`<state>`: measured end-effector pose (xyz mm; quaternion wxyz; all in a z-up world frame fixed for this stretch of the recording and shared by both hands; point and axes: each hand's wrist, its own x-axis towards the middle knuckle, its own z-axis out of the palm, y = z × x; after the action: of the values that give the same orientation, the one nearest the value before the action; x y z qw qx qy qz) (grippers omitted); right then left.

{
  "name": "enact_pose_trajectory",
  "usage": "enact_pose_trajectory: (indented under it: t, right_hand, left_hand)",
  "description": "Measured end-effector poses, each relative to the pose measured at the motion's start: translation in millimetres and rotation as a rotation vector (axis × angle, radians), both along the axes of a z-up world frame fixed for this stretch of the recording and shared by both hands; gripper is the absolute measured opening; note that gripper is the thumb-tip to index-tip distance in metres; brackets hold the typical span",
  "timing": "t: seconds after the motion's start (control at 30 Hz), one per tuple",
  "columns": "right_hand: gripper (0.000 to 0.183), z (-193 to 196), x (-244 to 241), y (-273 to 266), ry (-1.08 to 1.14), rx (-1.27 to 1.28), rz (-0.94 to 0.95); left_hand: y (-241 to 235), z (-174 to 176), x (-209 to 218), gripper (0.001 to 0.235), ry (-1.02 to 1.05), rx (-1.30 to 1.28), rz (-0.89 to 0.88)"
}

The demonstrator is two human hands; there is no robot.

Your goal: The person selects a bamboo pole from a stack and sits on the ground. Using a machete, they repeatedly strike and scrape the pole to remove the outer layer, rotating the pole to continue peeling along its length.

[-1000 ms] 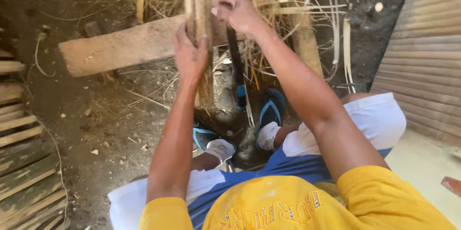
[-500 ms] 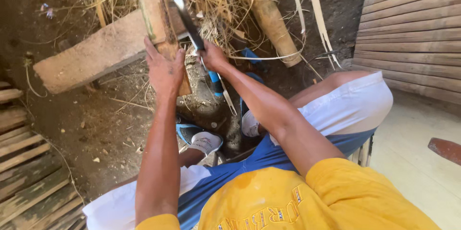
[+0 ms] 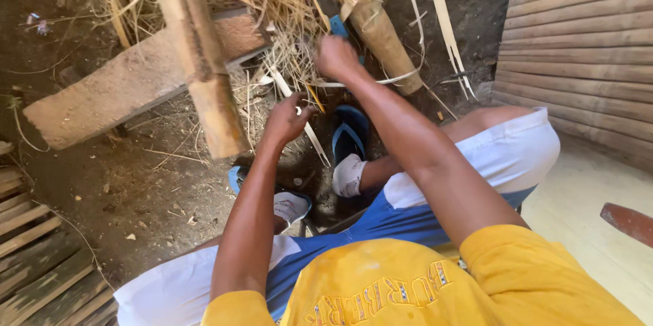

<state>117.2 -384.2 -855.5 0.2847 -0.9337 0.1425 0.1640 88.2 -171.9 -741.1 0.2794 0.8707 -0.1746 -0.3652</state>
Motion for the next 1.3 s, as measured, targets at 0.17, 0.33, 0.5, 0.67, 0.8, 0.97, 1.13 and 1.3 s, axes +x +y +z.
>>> enact_pose_trajectory:
  t: [0.17,0.33,0.5,0.67,0.8,0.97,1.13,1.3]
  right_hand:
    - [0.026,-45,-81,23,-0.265,-0.289,-0.040]
    - [0.026,-56,-95,21,-0.099,-0.330,-0.061]
    - [0.048,-35,-86,6,0.155,-0.287,-0.069]
    - [0.058,43,-67,-44,0.361,-0.188,-0.254]
    - [0.036,64,-86,-71,0.284,-0.392,-0.139]
    - [0.033,100,-77,-76,0.216,-0.710,0.134]
    - [0.025,172,-47,-44,0.026,-0.898,0.339]
    - [0.026,248,-61,-9,-0.437,-0.804,0.396]
  left_hand:
    - [6,-2,-5,0.048,0.066,0.015,0.053]
    - [19,83,3,0.045,-0.054,0.209,-0.214]
    - [51,138,17,0.048,-0.168,0.373,-0.257]
    - [88,127,39,0.051,-1.001,0.604,-0.136]
    - [125,122,33,0.090,-0.264,0.296,0.425]
    - [118,108,10,0.101,-0.247,0.274,0.434]
    - [77,109,-5,0.071,-0.775,0.186,0.012]
    - [33,132,-30,0.060,-0.653,-0.229,-0.046]
